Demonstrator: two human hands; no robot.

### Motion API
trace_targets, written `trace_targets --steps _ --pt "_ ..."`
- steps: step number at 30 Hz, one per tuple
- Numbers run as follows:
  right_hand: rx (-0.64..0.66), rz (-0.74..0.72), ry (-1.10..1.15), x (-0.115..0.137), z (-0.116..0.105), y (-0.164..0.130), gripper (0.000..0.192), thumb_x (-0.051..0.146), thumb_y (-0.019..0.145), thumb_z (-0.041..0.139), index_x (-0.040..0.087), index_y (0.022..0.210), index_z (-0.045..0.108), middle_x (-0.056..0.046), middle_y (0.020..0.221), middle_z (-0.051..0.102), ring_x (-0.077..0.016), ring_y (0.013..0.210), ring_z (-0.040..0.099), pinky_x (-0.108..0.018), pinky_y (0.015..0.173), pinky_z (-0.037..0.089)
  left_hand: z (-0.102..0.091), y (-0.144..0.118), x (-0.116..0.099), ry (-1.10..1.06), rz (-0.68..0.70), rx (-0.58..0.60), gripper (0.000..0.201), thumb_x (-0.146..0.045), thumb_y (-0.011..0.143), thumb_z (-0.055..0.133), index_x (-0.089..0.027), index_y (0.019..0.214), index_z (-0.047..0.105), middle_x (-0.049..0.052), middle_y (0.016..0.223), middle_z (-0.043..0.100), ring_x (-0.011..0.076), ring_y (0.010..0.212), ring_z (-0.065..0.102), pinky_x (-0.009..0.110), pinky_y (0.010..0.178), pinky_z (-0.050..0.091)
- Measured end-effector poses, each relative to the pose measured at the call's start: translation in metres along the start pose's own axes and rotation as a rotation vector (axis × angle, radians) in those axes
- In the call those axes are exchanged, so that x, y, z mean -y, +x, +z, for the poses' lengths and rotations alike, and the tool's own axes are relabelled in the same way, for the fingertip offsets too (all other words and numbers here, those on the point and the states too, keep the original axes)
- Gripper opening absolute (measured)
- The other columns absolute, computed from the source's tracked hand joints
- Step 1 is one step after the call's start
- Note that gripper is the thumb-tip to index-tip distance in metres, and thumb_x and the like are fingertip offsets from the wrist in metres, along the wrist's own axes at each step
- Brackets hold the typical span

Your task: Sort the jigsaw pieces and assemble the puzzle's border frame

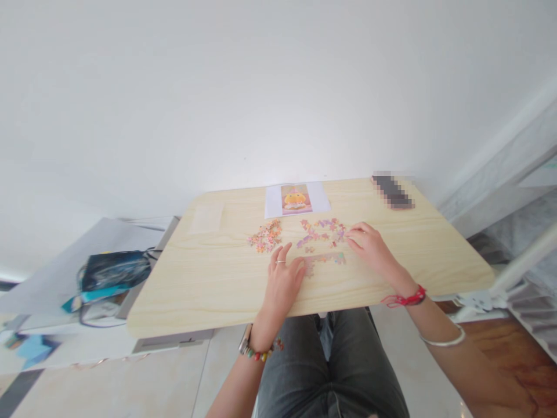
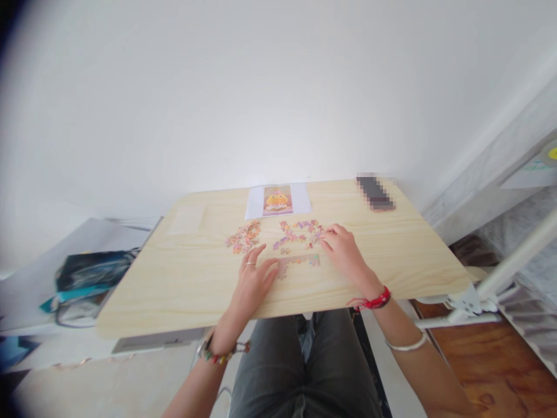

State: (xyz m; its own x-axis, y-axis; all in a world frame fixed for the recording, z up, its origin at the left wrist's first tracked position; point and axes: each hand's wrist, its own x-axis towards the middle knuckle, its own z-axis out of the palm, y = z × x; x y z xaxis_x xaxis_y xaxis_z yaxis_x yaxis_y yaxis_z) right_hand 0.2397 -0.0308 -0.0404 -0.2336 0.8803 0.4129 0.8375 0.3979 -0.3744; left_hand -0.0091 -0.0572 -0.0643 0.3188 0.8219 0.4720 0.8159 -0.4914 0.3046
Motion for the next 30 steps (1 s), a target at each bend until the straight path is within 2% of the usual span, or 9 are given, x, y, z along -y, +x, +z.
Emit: trace_targets --steps 3,5,12,19,23,30 --pt "0.031 0.051 -0.012 -0.022 0.001 0.001 0.018 0.020 0.083 0.047 0.018 0.083 0.066 -0.008 0.089 0.057 -0.0198 0.084 0.055 -0.035 0.079 0.044 0.000 -0.002 0.003 0.026 0.006 0.001 0.015 -0.018 0.082 0.053 -0.019 0.093 0.063 0.013 0.126 0.042 0.0302 0.118 0.040 0.051 0.094 0.043" --pt "0.052 0.061 -0.006 -0.026 0.005 0.002 0.017 0.021 0.082 0.049 0.018 0.086 0.065 -0.007 0.089 0.057 -0.0197 0.084 0.055 -0.035 0.080 0.045 0.000 -0.003 0.005 0.046 0.000 0.005 0.015 -0.018 0.082 0.053 -0.018 0.093 0.063 0.013 0.126 0.042 0.0302 0.118 0.040 0.050 0.094 0.043" --pt "0.082 0.020 -0.014 -0.009 0.016 0.013 0.012 0.028 0.079 0.056 0.018 0.084 0.062 -0.007 0.091 0.056 -0.0200 0.086 0.055 -0.034 0.079 0.044 0.001 -0.006 0.009 0.047 0.001 -0.003 0.016 -0.018 0.083 0.050 -0.018 0.095 0.062 0.013 0.127 0.042 0.0286 0.120 0.040 0.050 0.097 0.042" --pt "0.090 0.025 0.009 -0.008 0.022 0.019 0.003 0.019 0.077 0.055 0.018 0.075 0.056 -0.004 0.084 0.056 -0.0166 0.079 0.055 -0.030 0.075 0.043 0.001 -0.006 0.009 0.003 -0.014 -0.004 0.017 -0.019 0.083 0.050 -0.018 0.094 0.063 0.014 0.127 0.043 0.0291 0.121 0.040 0.051 0.098 0.040" --pt "0.118 0.040 0.013 -0.006 0.019 0.019 0.004 0.018 0.078 0.054 0.018 0.075 0.056 -0.005 0.085 0.055 -0.0169 0.081 0.055 -0.030 0.077 0.043 0.002 -0.005 0.008 0.007 -0.010 0.011 0.017 -0.018 0.083 0.050 -0.017 0.095 0.063 0.014 0.127 0.042 0.0295 0.121 0.039 0.051 0.097 0.040" --pt "0.082 -0.029 0.059 -0.003 0.007 0.004 0.005 0.023 0.082 0.053 0.019 0.082 0.056 -0.007 0.092 0.054 -0.0209 0.091 0.054 -0.036 0.082 0.043 0.000 -0.005 0.008 0.024 0.005 0.008 0.017 -0.017 0.083 0.051 -0.018 0.095 0.062 0.015 0.127 0.040 0.0305 0.120 0.039 0.051 0.095 0.042"
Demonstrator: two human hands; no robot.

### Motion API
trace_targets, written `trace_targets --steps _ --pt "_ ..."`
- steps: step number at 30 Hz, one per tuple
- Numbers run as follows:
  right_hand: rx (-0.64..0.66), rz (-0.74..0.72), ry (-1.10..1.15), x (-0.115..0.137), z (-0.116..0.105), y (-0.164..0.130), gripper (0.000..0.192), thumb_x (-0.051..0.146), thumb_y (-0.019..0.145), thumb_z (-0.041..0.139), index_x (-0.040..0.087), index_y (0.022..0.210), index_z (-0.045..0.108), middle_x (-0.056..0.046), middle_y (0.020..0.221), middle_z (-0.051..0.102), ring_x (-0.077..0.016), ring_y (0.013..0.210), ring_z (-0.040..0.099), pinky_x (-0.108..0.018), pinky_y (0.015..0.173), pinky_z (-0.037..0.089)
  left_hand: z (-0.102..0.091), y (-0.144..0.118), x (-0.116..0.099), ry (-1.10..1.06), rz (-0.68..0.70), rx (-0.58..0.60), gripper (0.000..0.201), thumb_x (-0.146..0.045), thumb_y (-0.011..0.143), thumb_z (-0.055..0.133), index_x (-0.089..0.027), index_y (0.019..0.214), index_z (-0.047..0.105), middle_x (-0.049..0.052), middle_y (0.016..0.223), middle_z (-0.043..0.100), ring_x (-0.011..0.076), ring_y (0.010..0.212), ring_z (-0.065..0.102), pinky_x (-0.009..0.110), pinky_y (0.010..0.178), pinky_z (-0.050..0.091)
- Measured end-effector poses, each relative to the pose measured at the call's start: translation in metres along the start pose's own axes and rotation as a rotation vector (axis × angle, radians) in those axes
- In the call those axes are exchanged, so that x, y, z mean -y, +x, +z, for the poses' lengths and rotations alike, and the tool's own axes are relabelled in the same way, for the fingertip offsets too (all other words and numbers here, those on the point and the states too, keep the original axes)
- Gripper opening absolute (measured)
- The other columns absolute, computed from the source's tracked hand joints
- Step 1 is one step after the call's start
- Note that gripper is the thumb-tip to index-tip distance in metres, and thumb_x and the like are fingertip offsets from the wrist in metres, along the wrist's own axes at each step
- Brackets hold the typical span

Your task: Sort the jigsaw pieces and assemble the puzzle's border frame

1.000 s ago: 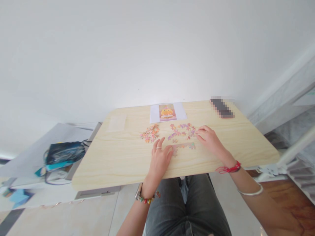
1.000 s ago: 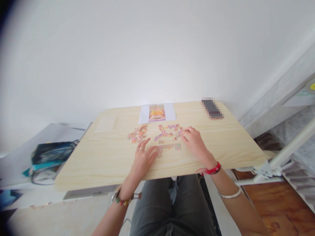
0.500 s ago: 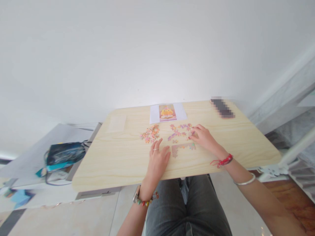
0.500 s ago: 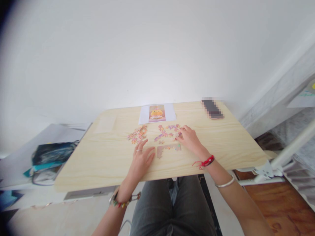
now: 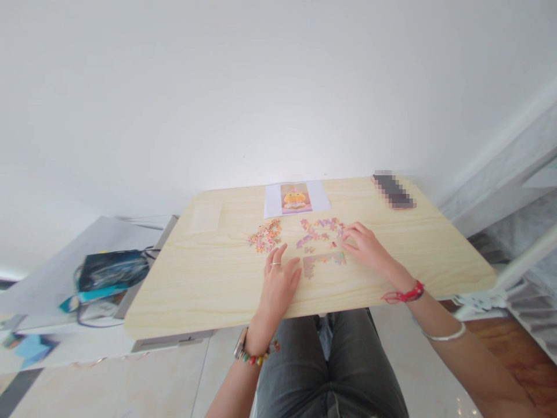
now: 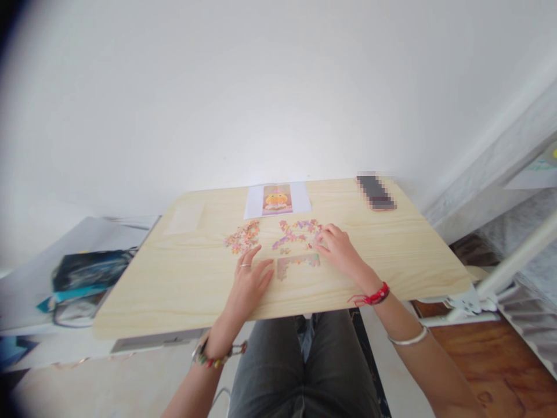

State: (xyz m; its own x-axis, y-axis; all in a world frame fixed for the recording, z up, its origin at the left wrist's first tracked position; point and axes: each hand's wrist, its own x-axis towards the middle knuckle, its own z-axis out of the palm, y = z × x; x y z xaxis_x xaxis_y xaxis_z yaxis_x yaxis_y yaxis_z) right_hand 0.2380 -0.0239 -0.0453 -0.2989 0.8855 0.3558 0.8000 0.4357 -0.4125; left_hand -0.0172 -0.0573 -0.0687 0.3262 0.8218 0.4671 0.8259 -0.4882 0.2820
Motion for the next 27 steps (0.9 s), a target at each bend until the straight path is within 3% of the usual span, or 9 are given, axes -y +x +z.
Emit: trace_targets --steps 11,17,27 --pt "0.148 -0.100 0.016 0.003 -0.008 -0.034 0.006 0.022 0.082 0.053 0.019 0.086 0.058 -0.007 0.096 0.055 -0.0198 0.092 0.055 -0.037 0.083 0.042 -0.003 0.001 -0.002 0.022 0.042 -0.031 0.016 -0.016 0.082 0.053 -0.016 0.095 0.062 0.015 0.125 0.040 0.0307 0.117 0.040 0.050 0.095 0.043" --pt "0.173 -0.126 -0.003 0.009 -0.005 -0.037 0.005 0.021 0.081 0.055 0.019 0.084 0.059 -0.006 0.094 0.057 -0.0193 0.090 0.055 -0.036 0.082 0.041 -0.004 0.003 -0.007 -0.001 0.040 -0.039 0.016 -0.017 0.081 0.054 -0.018 0.095 0.062 0.012 0.125 0.040 0.0301 0.117 0.038 0.050 0.095 0.043" --pt "0.185 -0.147 -0.066 0.012 -0.007 -0.038 0.008 0.021 0.082 0.055 0.019 0.084 0.063 -0.006 0.095 0.058 -0.0190 0.092 0.054 -0.035 0.082 0.038 0.001 0.002 -0.006 -0.008 -0.009 0.043 0.023 -0.019 0.079 0.058 -0.023 0.101 0.065 0.011 0.128 0.038 0.0313 0.119 0.036 0.051 0.095 0.042"
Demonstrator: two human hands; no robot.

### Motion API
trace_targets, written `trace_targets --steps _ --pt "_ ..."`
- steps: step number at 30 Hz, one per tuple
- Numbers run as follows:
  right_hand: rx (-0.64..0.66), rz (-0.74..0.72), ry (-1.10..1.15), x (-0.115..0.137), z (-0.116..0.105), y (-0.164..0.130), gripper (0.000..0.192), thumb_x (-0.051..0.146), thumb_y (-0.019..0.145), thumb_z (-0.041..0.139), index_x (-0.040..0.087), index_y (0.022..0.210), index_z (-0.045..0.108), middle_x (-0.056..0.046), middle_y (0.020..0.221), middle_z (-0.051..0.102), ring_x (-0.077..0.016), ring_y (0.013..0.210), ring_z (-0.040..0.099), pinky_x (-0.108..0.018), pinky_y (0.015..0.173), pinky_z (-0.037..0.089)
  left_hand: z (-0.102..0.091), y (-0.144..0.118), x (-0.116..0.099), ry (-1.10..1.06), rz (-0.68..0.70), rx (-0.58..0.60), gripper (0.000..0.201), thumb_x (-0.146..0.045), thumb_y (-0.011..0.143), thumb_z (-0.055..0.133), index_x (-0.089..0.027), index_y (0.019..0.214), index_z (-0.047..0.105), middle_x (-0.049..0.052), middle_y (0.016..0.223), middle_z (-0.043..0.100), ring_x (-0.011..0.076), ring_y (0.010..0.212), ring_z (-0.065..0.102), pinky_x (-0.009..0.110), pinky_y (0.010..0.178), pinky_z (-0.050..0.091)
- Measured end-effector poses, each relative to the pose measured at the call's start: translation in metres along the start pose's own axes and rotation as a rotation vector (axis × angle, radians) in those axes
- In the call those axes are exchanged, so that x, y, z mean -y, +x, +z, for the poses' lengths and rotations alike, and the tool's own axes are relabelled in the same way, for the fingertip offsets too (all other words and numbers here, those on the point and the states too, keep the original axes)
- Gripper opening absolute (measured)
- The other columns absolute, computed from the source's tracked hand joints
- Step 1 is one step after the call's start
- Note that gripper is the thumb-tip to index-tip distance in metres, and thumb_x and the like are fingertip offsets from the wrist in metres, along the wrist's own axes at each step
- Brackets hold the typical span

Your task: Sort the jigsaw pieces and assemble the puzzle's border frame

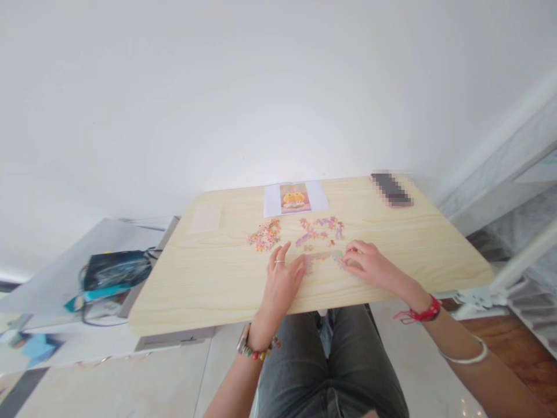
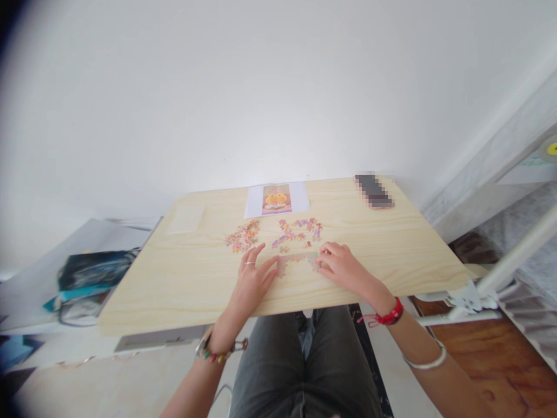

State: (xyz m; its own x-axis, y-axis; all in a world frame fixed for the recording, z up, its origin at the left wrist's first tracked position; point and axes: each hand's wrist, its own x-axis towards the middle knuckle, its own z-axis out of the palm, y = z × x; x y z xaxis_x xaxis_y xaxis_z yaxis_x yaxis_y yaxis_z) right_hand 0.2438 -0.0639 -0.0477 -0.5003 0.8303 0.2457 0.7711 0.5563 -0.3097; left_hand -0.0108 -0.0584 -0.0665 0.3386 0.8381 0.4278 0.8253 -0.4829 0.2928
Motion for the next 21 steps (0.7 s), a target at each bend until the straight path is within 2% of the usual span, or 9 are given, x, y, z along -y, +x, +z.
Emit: trace_targets --steps 14,21 --pt "-0.070 -0.033 -0.084 0.010 0.001 0.000 0.013 0.023 0.084 0.055 0.022 0.085 0.069 -0.006 0.094 0.059 -0.0167 0.086 0.052 -0.032 0.078 0.034 0.003 -0.002 0.000 0.029 -0.037 0.049 0.025 -0.021 0.078 0.061 -0.026 0.102 0.065 0.011 0.131 0.037 0.0340 0.121 0.033 0.052 0.094 0.041" --pt "-0.151 -0.077 -0.165 0.016 0.005 -0.002 0.013 0.020 0.085 0.054 0.019 0.083 0.067 -0.005 0.087 0.061 -0.0163 0.084 0.052 -0.032 0.079 0.032 0.002 -0.001 -0.001 0.023 -0.046 0.063 0.025 -0.022 0.079 0.059 -0.027 0.103 0.065 0.010 0.132 0.037 0.0340 0.121 0.034 0.052 0.094 0.041"
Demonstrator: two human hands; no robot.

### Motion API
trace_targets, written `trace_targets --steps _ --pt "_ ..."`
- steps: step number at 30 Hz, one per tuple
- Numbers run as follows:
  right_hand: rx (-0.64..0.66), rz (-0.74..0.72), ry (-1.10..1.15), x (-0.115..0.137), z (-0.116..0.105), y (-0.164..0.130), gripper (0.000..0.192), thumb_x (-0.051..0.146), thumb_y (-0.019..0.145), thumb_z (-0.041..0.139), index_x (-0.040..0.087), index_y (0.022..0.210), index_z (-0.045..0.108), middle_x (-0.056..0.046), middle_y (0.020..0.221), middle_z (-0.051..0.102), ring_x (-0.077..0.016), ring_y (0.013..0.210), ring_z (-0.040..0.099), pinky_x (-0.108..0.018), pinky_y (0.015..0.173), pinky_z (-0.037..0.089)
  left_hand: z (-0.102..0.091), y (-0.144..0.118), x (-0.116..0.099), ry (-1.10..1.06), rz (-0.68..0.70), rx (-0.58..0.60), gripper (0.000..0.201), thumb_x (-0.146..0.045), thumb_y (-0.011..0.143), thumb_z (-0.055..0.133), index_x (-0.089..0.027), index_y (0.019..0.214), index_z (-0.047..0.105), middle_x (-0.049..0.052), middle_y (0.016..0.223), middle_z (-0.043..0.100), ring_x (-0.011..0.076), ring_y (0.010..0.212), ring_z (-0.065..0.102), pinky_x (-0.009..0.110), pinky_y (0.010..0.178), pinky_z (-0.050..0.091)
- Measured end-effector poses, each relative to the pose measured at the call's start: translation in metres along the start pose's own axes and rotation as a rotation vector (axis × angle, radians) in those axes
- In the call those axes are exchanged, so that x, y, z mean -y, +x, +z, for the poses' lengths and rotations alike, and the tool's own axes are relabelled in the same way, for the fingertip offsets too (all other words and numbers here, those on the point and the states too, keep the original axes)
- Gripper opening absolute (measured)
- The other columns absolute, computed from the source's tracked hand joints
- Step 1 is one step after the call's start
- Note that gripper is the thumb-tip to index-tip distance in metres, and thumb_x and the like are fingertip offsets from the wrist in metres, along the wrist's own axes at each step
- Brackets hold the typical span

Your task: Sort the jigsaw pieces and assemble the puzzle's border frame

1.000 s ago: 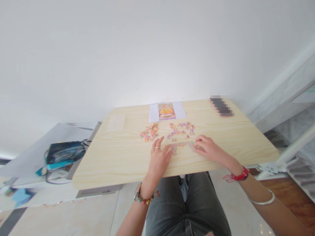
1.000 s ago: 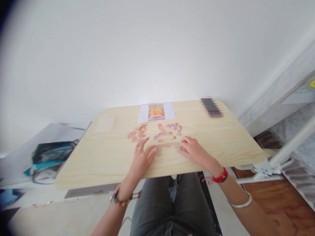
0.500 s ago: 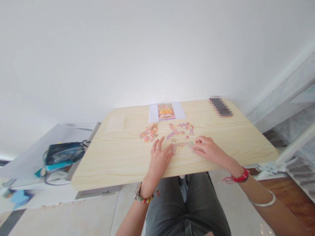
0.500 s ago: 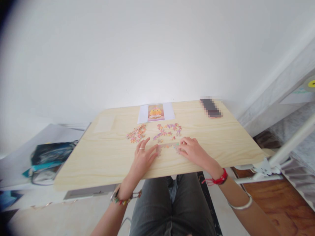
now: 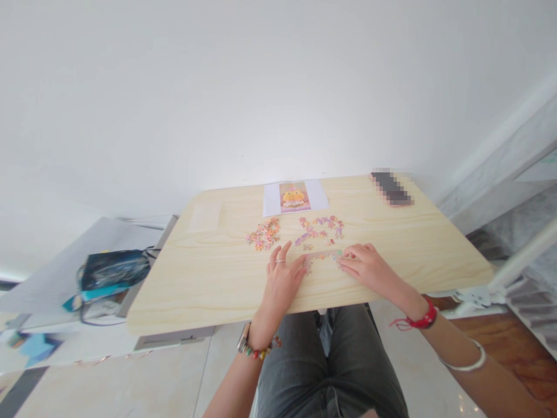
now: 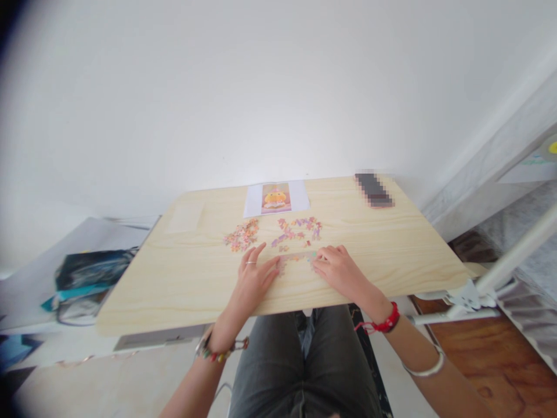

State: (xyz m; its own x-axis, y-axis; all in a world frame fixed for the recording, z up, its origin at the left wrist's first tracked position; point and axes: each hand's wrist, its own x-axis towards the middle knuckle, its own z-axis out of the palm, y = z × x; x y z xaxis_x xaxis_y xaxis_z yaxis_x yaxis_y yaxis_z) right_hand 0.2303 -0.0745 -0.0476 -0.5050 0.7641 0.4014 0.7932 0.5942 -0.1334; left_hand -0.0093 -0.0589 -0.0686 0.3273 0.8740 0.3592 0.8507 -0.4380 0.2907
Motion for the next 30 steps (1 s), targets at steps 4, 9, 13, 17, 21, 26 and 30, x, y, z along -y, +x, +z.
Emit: trace_targets --steps 4,9,13,17,21,26,30 --pt "0.000 -0.036 -0.067 0.001 0.001 0.000 0.015 0.018 0.087 0.051 0.018 0.081 0.066 -0.005 0.086 0.061 -0.0162 0.083 0.051 -0.032 0.079 0.031 0.001 0.000 0.000 -0.004 -0.010 0.011 0.024 -0.022 0.079 0.059 -0.027 0.102 0.065 0.010 0.132 0.037 0.0336 0.121 0.033 0.052 0.095 0.040" --pt "0.094 -0.091 -0.159 0.004 -0.005 0.002 0.020 0.016 0.089 0.045 0.017 0.080 0.063 -0.006 0.085 0.060 -0.0179 0.083 0.050 -0.033 0.076 0.031 0.001 0.000 0.000 -0.005 -0.003 -0.008 0.023 -0.023 0.080 0.058 -0.026 0.102 0.065 0.009 0.132 0.038 0.0315 0.122 0.033 0.052 0.097 0.039" --pt "0.181 -0.105 -0.220 0.013 -0.014 0.009 0.018 0.011 0.087 0.046 0.016 0.079 0.061 -0.007 0.084 0.059 -0.0200 0.082 0.049 -0.035 0.073 0.031 0.001 0.001 0.000 -0.003 0.006 -0.012 0.024 -0.022 0.080 0.058 -0.026 0.103 0.065 0.010 0.131 0.038 0.0323 0.121 0.034 0.052 0.095 0.041" --pt "0.206 -0.114 -0.224 0.016 -0.015 0.013 0.018 0.009 0.087 0.046 0.015 0.077 0.060 -0.007 0.085 0.059 -0.0201 0.082 0.049 -0.035 0.071 0.032 0.001 0.001 0.000 -0.002 0.001 -0.008 0.025 -0.022 0.080 0.059 -0.027 0.103 0.065 0.010 0.131 0.038 0.0327 0.121 0.034 0.052 0.094 0.041" --pt "0.193 -0.084 -0.164 0.012 -0.007 0.010 0.019 0.011 0.087 0.045 0.014 0.076 0.060 -0.007 0.085 0.059 -0.0188 0.082 0.050 -0.034 0.073 0.033 0.001 0.001 0.000 -0.007 0.000 -0.010 0.024 -0.021 0.080 0.059 -0.026 0.102 0.065 0.010 0.131 0.039 0.0318 0.121 0.035 0.052 0.095 0.041" --pt "0.106 -0.022 -0.052 0.008 0.001 0.000 0.020 0.014 0.088 0.044 0.015 0.083 0.063 -0.009 0.090 0.060 -0.0186 0.086 0.053 -0.034 0.079 0.036 0.001 0.001 0.001 -0.010 -0.001 -0.005 0.024 -0.022 0.080 0.059 -0.026 0.102 0.065 0.010 0.132 0.039 0.0317 0.122 0.035 0.052 0.095 0.041" --pt "0.054 0.049 0.053 0.002 0.002 -0.006 0.020 0.020 0.088 0.046 0.018 0.098 0.062 -0.010 0.099 0.059 -0.0197 0.092 0.054 -0.036 0.082 0.040 0.002 0.002 0.002 -0.005 0.000 -0.006 0.024 -0.023 0.080 0.059 -0.027 0.102 0.065 0.010 0.132 0.039 0.0317 0.122 0.035 0.052 0.094 0.041"
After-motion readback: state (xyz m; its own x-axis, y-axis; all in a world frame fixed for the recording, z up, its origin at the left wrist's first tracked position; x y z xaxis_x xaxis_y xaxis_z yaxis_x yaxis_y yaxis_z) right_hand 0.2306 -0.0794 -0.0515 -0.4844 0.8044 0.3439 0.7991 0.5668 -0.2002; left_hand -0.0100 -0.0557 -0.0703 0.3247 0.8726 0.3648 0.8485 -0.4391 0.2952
